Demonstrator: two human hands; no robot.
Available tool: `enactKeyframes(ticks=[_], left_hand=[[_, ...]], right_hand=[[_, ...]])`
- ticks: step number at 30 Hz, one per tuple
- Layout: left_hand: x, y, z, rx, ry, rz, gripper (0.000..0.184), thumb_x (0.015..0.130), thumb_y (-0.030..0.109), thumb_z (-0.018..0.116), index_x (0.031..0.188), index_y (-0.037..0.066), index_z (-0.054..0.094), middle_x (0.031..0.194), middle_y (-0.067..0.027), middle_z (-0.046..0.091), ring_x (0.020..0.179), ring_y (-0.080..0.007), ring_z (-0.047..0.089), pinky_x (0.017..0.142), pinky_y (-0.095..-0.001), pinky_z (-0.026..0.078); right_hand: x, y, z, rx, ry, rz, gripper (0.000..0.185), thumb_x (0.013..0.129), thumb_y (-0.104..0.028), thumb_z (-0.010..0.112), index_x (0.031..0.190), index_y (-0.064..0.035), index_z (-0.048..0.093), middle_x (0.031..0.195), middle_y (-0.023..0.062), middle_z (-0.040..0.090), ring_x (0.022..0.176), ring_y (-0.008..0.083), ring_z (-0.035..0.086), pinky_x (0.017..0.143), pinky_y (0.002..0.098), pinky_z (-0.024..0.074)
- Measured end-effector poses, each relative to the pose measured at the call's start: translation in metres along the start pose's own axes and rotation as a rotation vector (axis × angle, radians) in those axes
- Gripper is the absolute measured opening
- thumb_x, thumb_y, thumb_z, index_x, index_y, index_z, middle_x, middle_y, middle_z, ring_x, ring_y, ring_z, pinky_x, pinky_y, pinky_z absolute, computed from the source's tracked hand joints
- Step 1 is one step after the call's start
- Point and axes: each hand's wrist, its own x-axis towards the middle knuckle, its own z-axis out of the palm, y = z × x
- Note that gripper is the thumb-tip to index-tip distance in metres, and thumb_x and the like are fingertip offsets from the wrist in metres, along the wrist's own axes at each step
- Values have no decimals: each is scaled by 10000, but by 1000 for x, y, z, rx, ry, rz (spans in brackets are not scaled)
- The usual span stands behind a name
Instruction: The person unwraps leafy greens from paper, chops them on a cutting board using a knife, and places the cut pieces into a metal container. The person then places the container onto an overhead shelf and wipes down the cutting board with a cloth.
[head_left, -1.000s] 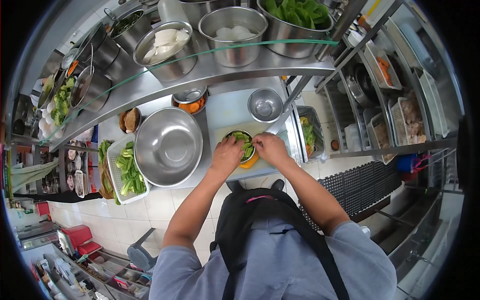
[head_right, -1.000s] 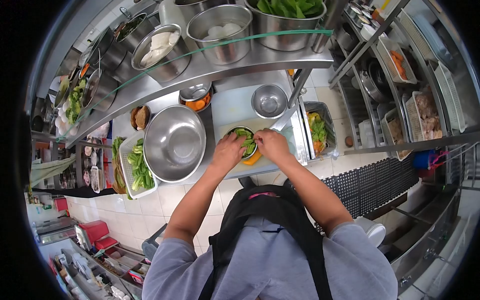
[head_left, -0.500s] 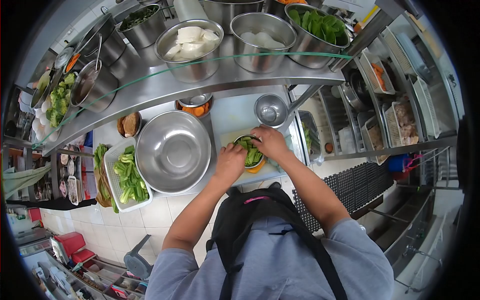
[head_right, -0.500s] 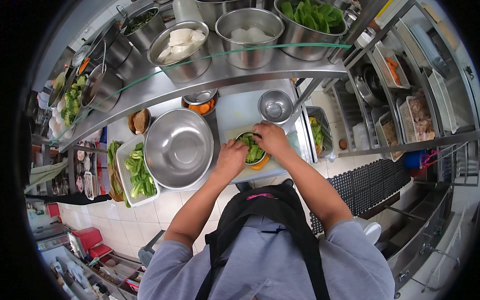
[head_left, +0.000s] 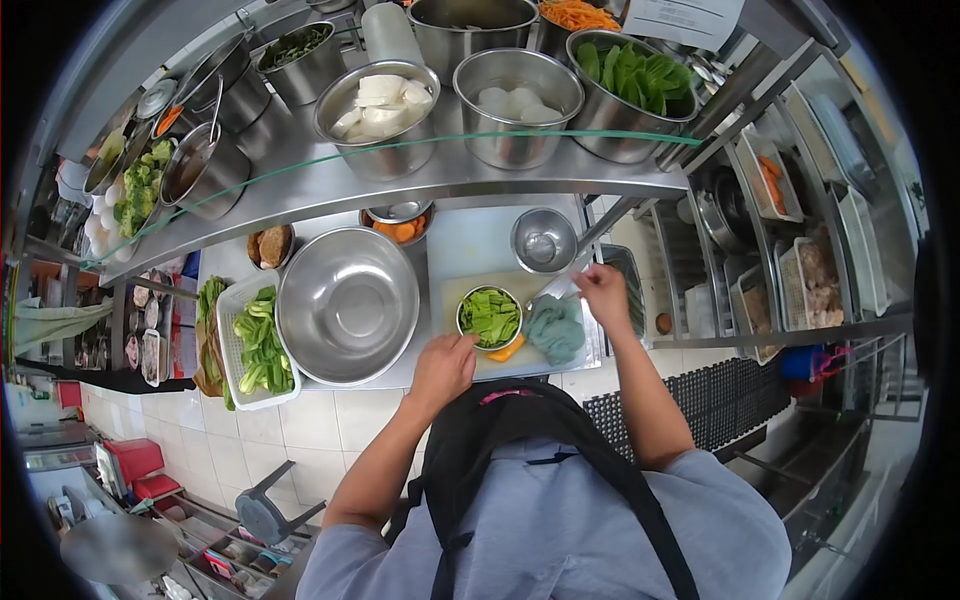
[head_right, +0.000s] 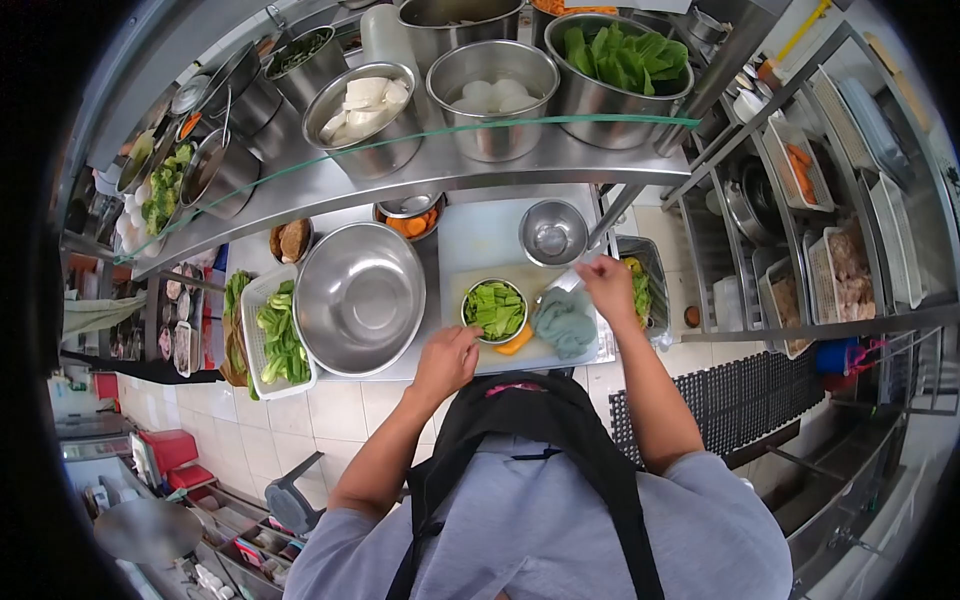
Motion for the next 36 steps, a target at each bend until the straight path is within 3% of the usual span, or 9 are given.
enactKeyframes(ticks=[12, 15, 18, 20, 23, 26, 30, 34, 36], left_hand=[[-9, -9, 71, -91, 132, -166, 166, 906, 88, 737, 1037, 75, 637, 873, -181, 662, 857, -413, 663, 741, -508, 523], [-9, -3, 66, -50, 103, -182, 171, 908, 54, 727, 1052, 55, 637, 900, -193, 669, 869, -425, 662, 749, -494, 530], [-8, -2, 66, -66, 125, -195, 151, 905, 77, 728, 1030, 64, 644, 886, -186, 667, 866, -414, 662, 761, -499, 531], [-9, -4, 67, -62, 134, -183, 150, 904, 73, 726, 1030, 61, 646, 892, -187, 668, 870, -413, 662, 763, -495, 533], [-14, 1, 60, -69, 154, -177, 146, 902, 71, 726, 1025, 57, 649, 898, -184, 670, 874, -409, 660, 766, -490, 534], [-14, 21, 23, -116, 201, -163, 153, 894, 65, 726, 1033, 56, 661, 891, -172, 665, 879, -398, 659, 776, -474, 531], [-13, 67, -74, -107, 273, -134, 185, 862, 32, 743, 1030, 47, 666, 916, -156, 688, 865, -369, 676, 768, -437, 543], [-15, 120, -202, -26, 338, -65, 222, 804, 6, 787, 992, 49, 678, 924, -124, 705, 833, -322, 698, 758, -398, 559], [-15, 141, -256, 63, 376, -46, 223, 790, -19, 776, 979, 43, 676, 893, -112, 691, 782, -263, 701, 699, -343, 546]], right_hand=[[-19, -39, 67, -67, -240, -302, 274, 895, -306, 775, 1030, -67, 780, 928, 150, 729, 839, 330, 716, 764, 436, 559], [10, -18, 104, -49, -286, -403, 248, 898, -224, 782, 1061, -38, 766, 878, 134, 740, 673, 222, 674, 688, 369, 553], [26, -13, 110, 133, -451, -177, 219, 904, -233, 760, 1007, -39, 763, 766, 110, 706, 635, 232, 668, 624, 386, 539], [27, -22, 99, 365, -589, 301, 182, 927, -202, 737, 943, -22, 756, 686, 50, 665, 567, 145, 609, 513, 317, 478], [16, -23, 80, 537, -470, 332, 176, 942, -193, 733, 883, -28, 748, 695, 20, 653, 544, 104, 578, 469, 269, 419], [10, -1, 46, 238, -358, 39, 321, 907, -260, 778, 714, -19, 688, 577, 25, 612, 496, 103, 522, 481, 325, 418], [-27, 26, -4, -130, -234, -34, 559, 813, -512, 829, 658, -14, 628, 626, 174, 636, 574, 319, 608, 586, 458, 481], [-64, 51, -17, -481, -521, -62, 578, 742, -567, 863, 989, -78, 679, 918, 179, 739, 873, 393, 720, 747, 502, 561], [-78, 79, -2, -367, -416, -202, 447, 812, -411, 844, 1015, -49, 679, 961, 226, 727, 932, 450, 698, 804, 525, 552]])
